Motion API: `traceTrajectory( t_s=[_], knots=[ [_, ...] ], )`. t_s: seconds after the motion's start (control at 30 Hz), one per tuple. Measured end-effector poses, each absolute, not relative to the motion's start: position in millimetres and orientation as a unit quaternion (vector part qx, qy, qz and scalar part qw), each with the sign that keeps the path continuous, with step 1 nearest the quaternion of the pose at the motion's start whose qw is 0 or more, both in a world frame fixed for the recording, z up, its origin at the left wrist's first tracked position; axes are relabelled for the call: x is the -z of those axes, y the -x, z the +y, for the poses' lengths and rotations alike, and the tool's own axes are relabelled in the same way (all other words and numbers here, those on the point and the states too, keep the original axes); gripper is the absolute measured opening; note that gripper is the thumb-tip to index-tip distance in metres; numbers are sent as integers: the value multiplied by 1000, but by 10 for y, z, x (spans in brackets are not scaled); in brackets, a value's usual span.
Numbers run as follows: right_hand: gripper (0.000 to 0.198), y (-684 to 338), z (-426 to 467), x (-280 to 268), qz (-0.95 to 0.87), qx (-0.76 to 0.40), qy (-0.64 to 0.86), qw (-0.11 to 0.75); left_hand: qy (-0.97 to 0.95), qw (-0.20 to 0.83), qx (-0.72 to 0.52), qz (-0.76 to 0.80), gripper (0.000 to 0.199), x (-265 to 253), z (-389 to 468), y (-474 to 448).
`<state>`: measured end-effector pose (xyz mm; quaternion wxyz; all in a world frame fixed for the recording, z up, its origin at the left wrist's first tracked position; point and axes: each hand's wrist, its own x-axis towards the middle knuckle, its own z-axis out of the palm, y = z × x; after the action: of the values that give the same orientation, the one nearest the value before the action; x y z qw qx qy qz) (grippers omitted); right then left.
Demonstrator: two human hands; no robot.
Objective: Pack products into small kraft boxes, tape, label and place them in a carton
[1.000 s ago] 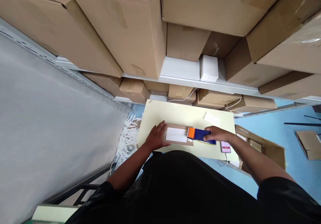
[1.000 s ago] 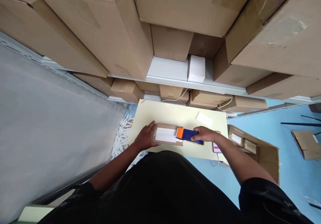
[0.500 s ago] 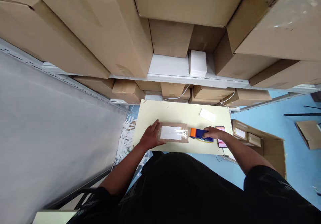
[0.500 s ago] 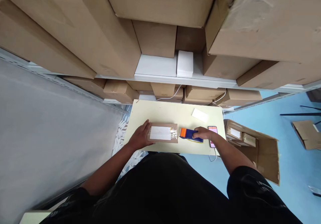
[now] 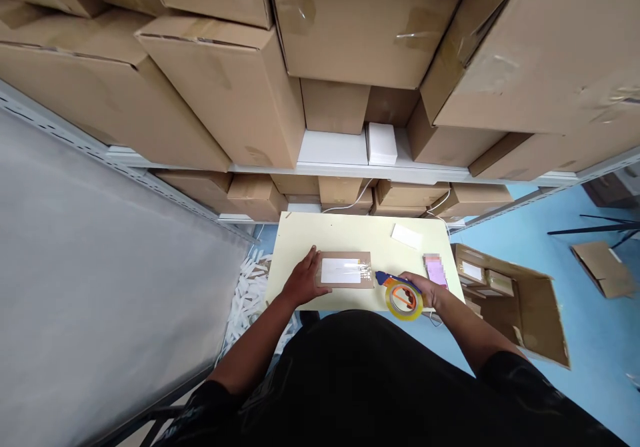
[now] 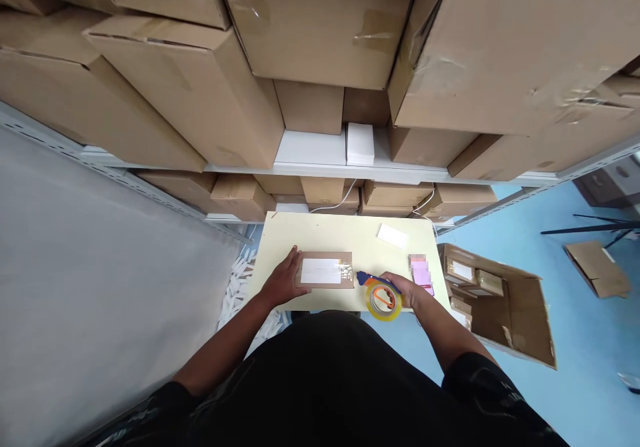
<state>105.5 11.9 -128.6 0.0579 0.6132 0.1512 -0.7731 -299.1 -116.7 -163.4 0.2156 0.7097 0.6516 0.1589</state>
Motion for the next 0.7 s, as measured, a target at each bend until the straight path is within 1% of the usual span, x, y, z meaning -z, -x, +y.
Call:
traceTrajectory(
  t_s=[0.1,0.17,0.23,0.3,0.33,0.37,0.43,0.53,0.6,0.7],
  knots=[
    [36,-1156,-105,1269,207,754,-623,9,-716,223,-155,644,126,1599,-1167,2985],
    [40,-1181,-201,1273,295,705,-644,19,-725,225,-148,634,125,1583,-1154,2982],
    [38,-1190,-254,1283,429,600,-670,85,-727,222,-142,635,125,1576,-1131,2978],
    [36,-1213,-284,1288,561,449,-673,177,-722,218,-141,642,124,1580,-1105,2977],
    [36,-1234,-298,1285,605,388,-662,212,-719,217,-143,644,124,1585,-1095,2978],
    [38,-1261,-314,1278,631,350,-654,228,-719,218,-146,644,124,1592,-1090,2979],
    [44,-1311,-355,1259,641,341,-655,209,-720,223,-156,638,125,1607,-1097,2982],
    [59,-1291,-432,1263,631,345,-685,114,-710,240,-177,638,128,1627,-1142,2967],
    [63,-1190,-464,1328,643,293,-705,63,-685,247,-198,656,131,1638,-1185,2932],
    [58,-986,-449,1525,683,190,-705,41,-625,252,-234,701,131,1656,-1265,2850]
  ],
)
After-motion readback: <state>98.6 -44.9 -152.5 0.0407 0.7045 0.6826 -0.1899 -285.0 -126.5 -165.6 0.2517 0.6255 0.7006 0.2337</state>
